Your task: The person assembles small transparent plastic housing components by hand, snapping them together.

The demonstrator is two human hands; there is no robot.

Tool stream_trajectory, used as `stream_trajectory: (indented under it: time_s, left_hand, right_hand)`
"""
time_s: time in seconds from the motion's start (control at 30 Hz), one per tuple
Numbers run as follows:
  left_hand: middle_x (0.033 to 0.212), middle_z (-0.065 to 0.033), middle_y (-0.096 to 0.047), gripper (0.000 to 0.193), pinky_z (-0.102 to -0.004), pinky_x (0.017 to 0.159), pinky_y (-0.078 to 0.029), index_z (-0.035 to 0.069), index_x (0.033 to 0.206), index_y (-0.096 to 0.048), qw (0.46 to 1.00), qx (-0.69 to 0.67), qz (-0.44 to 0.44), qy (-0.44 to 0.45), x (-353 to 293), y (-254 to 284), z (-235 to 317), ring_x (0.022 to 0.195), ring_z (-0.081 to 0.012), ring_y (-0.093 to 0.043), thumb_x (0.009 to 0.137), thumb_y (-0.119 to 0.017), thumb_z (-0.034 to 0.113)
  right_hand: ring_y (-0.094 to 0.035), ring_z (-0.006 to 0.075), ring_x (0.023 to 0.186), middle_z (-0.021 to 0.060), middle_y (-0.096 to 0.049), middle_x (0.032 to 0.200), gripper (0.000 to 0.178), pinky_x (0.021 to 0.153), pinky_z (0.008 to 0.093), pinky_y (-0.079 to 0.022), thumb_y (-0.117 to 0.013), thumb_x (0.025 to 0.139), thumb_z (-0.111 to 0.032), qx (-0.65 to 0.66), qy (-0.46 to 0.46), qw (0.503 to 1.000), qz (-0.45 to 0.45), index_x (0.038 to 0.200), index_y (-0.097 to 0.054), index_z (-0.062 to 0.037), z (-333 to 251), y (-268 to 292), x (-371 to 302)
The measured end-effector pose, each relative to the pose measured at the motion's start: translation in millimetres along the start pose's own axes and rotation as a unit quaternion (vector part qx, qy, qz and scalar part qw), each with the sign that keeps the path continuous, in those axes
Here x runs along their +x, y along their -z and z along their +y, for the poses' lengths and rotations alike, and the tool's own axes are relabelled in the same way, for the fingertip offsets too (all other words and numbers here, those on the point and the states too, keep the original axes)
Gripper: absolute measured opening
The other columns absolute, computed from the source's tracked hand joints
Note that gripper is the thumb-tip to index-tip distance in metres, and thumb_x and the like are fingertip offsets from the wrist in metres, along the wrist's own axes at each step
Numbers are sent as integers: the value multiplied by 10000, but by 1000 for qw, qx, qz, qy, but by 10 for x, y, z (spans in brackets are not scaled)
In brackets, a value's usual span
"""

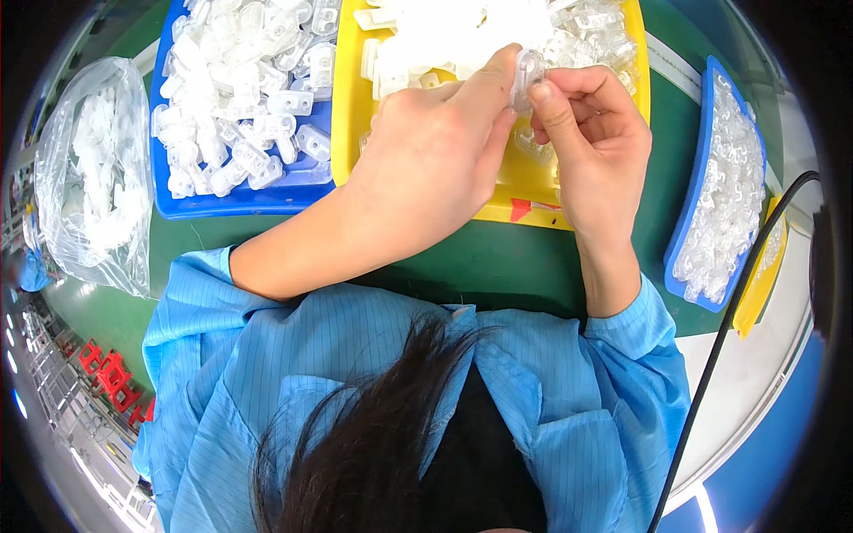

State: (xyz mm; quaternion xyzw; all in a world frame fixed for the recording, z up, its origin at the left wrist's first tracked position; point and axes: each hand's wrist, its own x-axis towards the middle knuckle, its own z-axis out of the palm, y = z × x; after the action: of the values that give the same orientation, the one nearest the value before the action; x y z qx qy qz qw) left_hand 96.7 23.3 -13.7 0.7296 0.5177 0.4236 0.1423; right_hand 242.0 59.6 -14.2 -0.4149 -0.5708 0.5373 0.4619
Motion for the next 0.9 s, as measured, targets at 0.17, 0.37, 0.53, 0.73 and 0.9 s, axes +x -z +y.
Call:
stream_trajectory:
  time_s: [0.17,0.37,0.53,0.73,0.9]
  left_hand:
    - [631,-155,-605,298,-350,495,-489,-51,1074,-563,992,-104,1,74,-21,-48,-44,536,-304,-607,789,-591,27]
    - [951,-167,-657,382,-273,786,-542,-103,1241,-456,932,-271,-68,231,-5,38,39,883,-200,-658,879,-544,-21]
    - [951,-159,-658,392,-262,774,-541,-91,1246,-462,910,-318,-92,251,68,146,56,868,-179,-655,878,-563,-4]
    - [835,-144,-659,337,-274,650,-533,-48,1165,-541,969,-194,-48,146,22,21,-33,737,-194,-663,842,-601,28]
    - [940,-114,-686,360,-252,676,-545,2,1180,-572,999,-43,-23,20,36,84,-18,768,-150,-686,824,-630,4]
  right_hand:
    - [-611,83,713,43,-632,787,108,656,198,-487,-635,845,-30,28,13,999,-5,899,-552,13,31,-38,-17]
    - [-613,91,697,51,-631,769,123,634,205,-493,-638,848,-60,-4,26,1000,-3,895,-550,12,74,-27,5]
    - [-593,93,753,48,-608,816,128,677,213,-483,-627,856,-48,-78,43,995,-36,931,-548,19,18,41,13]
    - [-589,94,775,44,-597,824,146,686,208,-477,-636,843,-34,-102,71,991,-46,951,-554,21,98,80,14]
    - [-595,88,732,45,-608,791,166,641,202,-483,-671,810,-38,32,4,999,-43,940,-593,31,7,55,43]
